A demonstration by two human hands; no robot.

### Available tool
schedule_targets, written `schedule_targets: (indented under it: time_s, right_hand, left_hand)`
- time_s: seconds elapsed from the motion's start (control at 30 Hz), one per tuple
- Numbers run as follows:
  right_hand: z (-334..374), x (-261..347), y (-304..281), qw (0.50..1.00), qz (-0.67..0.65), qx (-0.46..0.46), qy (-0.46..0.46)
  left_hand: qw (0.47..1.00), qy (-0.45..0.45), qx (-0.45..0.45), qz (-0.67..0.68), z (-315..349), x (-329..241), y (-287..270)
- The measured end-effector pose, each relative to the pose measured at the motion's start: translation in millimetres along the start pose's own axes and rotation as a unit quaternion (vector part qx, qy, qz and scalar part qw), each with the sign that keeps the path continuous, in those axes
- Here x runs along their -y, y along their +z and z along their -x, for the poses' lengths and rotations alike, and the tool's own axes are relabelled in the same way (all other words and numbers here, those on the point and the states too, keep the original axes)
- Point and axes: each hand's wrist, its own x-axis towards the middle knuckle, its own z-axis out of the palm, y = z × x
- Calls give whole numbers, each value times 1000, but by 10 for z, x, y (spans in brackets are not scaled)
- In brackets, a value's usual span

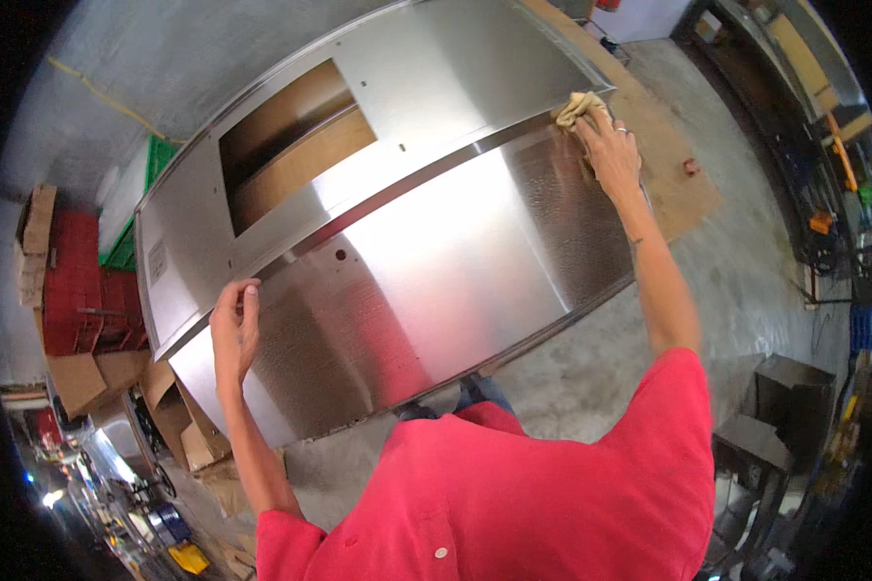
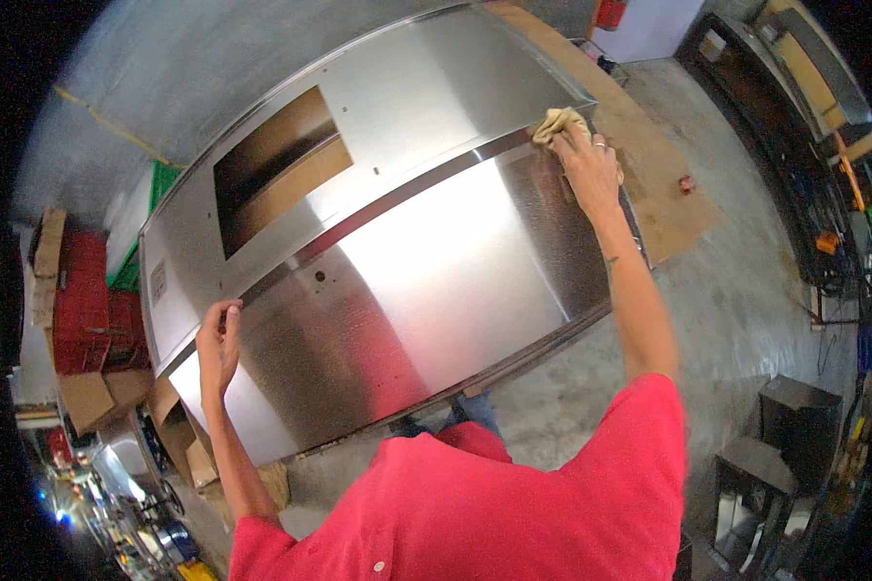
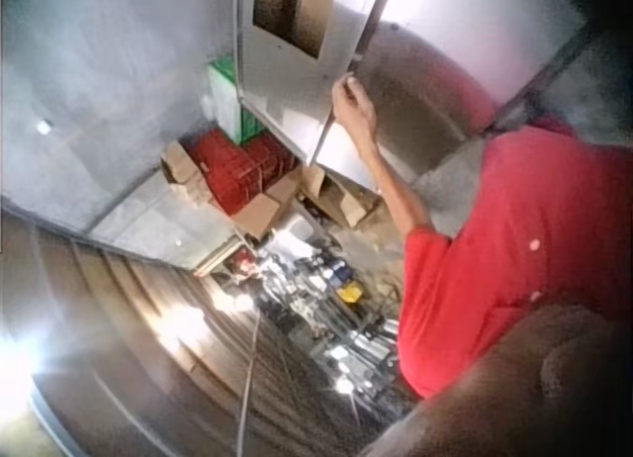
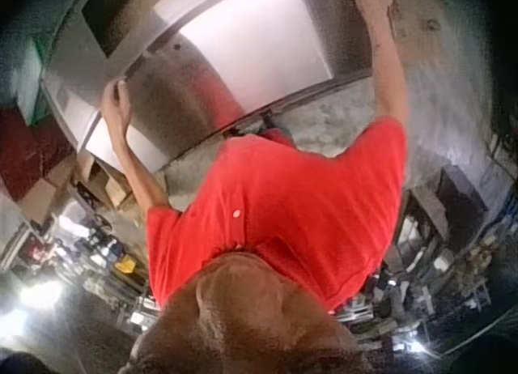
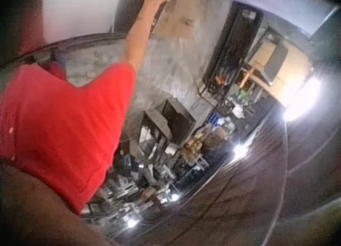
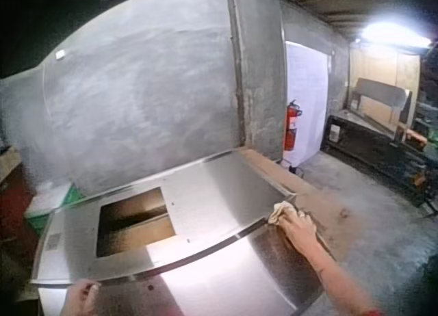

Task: The person wipes the exterior and interior surfaces of a stainless steel range hood with a cloth. Then the person uses a small brush to apply a substance from a jar onto the hood's surface.

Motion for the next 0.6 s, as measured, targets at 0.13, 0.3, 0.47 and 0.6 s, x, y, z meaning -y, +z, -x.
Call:
schedule_targets:
  time_s: [0.13,0.3,0.47,0.6]
  right_hand:
    - [-94,305,-354,985,28,-96,139]
    - [255,2312,-763,944,-274,-183,-17]
    - [167,2498,-362,930,-318,-35,-181]
    - [-236,1288,-359,841,-483,239,-47]
  left_hand:
    - [997,56,-51,3,-235,-58,168]
    - [986,88,-131,44,-830,-84,597]
    - [970,161,-171,-63,-1301,-226,1067]
    - [951,218,-174,-131,-1357,23,1263]
